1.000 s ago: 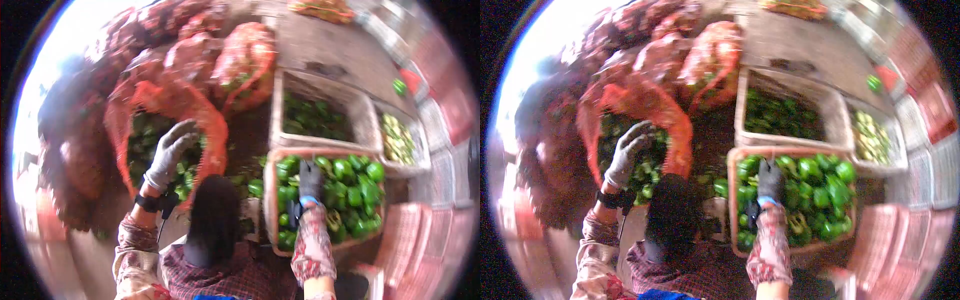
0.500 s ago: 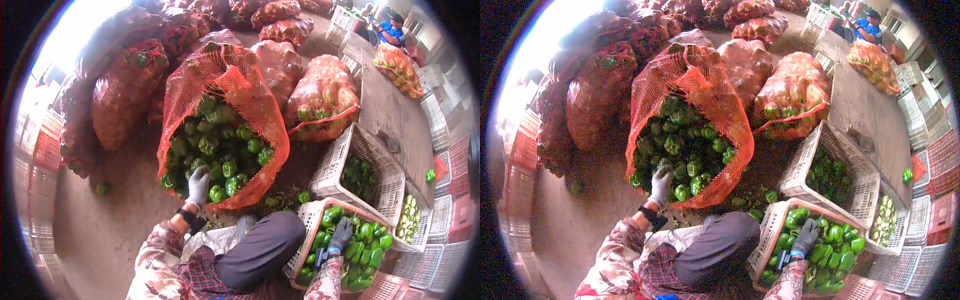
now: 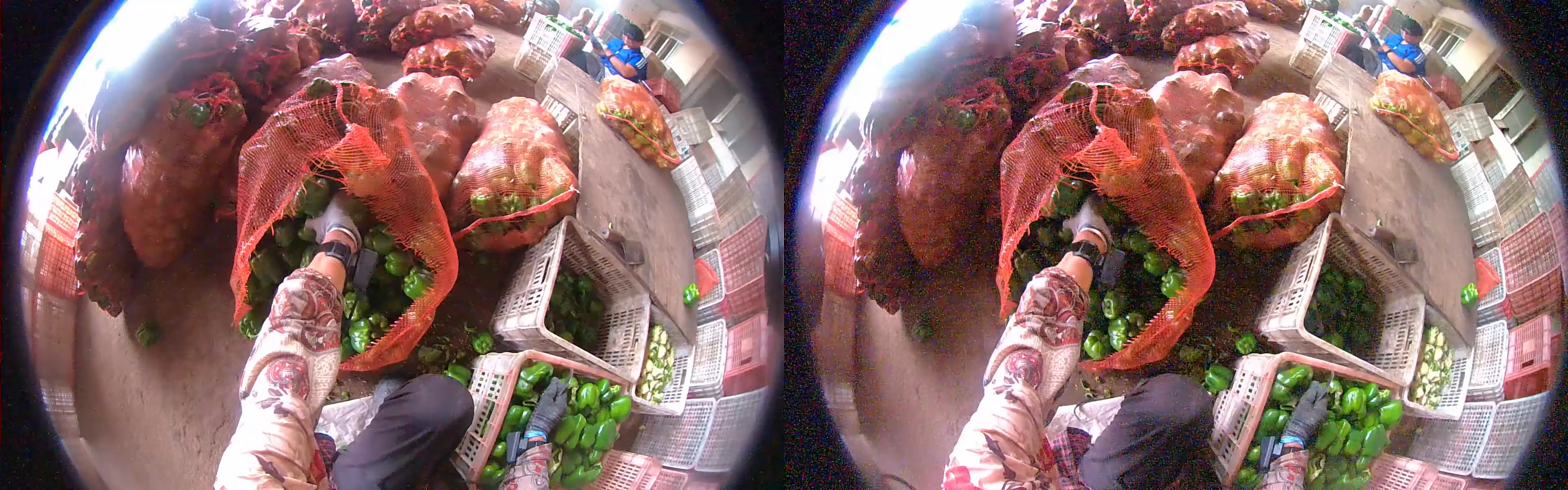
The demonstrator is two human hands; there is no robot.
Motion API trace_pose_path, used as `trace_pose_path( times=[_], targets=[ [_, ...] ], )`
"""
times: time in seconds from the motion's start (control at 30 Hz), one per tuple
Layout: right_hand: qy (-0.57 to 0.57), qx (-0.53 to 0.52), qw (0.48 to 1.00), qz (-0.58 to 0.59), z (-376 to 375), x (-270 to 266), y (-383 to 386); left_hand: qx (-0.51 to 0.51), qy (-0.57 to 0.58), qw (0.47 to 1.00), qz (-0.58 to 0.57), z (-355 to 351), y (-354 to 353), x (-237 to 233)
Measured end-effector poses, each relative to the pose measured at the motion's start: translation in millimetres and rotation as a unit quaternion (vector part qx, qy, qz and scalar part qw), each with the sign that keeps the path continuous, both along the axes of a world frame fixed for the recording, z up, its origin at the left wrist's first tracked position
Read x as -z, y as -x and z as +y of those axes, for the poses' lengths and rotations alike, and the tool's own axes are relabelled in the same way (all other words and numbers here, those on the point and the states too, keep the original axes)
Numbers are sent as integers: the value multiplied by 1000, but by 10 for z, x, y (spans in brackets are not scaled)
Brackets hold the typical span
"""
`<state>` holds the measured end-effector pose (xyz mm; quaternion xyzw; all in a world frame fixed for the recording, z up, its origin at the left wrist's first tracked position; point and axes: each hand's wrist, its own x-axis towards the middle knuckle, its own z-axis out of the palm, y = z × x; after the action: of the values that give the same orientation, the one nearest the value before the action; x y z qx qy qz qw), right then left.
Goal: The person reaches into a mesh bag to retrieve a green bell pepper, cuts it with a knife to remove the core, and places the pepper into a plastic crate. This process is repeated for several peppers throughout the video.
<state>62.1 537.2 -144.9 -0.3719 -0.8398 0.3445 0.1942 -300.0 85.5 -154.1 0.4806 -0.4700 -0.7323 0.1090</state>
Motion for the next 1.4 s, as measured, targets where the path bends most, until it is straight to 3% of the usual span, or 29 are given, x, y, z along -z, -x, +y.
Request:
trace_pose_path(
  times=[0.1,0.17,0.23,0.3,0.33,0.37,0.43,0.47,0.5,0.57,0.6,0.63,0.67,0.7,0.77,0.83,0.9,0.97,1.1,1.17,1.23,1.27,1.3,1.37,1.4],
  targets=[
    [1,1,1000,-8,-46,-58,2,-4,-102,989,106,-95,-214,259],
    [-1,-15,1000,23,7,23,19,-31,-81,988,130,231,-844,-212],
    [-71,-62,994,46,128,187,-52,103,-33,969,222,206,-1277,189],
    [15,-14,998,-52,-171,-255,-52,191,-57,968,154,276,-1837,69],
    [-27,-1,998,-53,-177,-178,-142,230,-70,952,191,303,-2094,-61],
    [58,-56,995,66,-27,39,-232,259,-59,938,223,323,-2298,-152],
    [247,-38,929,273,236,588,-251,296,-12,914,276,311,-2552,-304],
    [144,-64,962,225,110,373,-247,341,-8,895,287,299,-2652,-550],
    [137,-41,981,132,-35,8,-254,368,-3,870,329,307,-2740,-825],
    [134,-77,968,198,-200,-355,-305,388,-67,829,397,408,-2811,-1168],
    [134,-90,972,172,-278,-560,-359,402,-90,806,426,493,-2844,-1411],
    [144,-106,968,175,-511,-908,-438,424,-104,789,431,589,-2906,-1617],
    [180,-155,968,84,-645,-1277,-599,452,-121,769,435,712,-2969,-1803],
    [181,-177,954,161,-1099,-1834,-661,482,-140,746,438,851,-3034,-1950],
    [153,-240,949,133,-1239,-2090,-961,568,-134,697,416,1123,-3189,-2146],
    [13,-296,949,105,-1346,-2297,-1214,634,-96,635,431,1429,-3312,-2101],
    [-17,-292,953,80,-1369,-2359,-1406,678,-101,597,417,1677,-3450,-2007],
    [-2,-241,970,33,-1338,-2345,-1553,681,-145,590,410,1838,-3656,-2109],
    [4,-241,968,76,-1235,-2079,-1830,686,-147,574,422,2030,-3871,-1873],
    [41,-200,977,54,-1238,-2044,-1914,699,-51,551,453,2110,-3898,-1782],
    [43,-171,983,56,-1266,-2154,-1955,664,-139,613,405,2231,-4030,-1728],
    [-2,-160,987,1,-1271,-1889,-2031,645,-181,640,378,2291,-4088,-1718],
    [-3,-162,984,70,-1308,-1665,-2074,628,-180,654,381,2335,-4124,-1771],
    [-138,-165,975,-49,-1350,-1213,-2243,589,-265,669,367,2434,-4088,-1676],
    [-68,-146,987,-9,-1348,-1050,-2326,566,-271,682,375,2485,-4079,-1801]
  ],
)
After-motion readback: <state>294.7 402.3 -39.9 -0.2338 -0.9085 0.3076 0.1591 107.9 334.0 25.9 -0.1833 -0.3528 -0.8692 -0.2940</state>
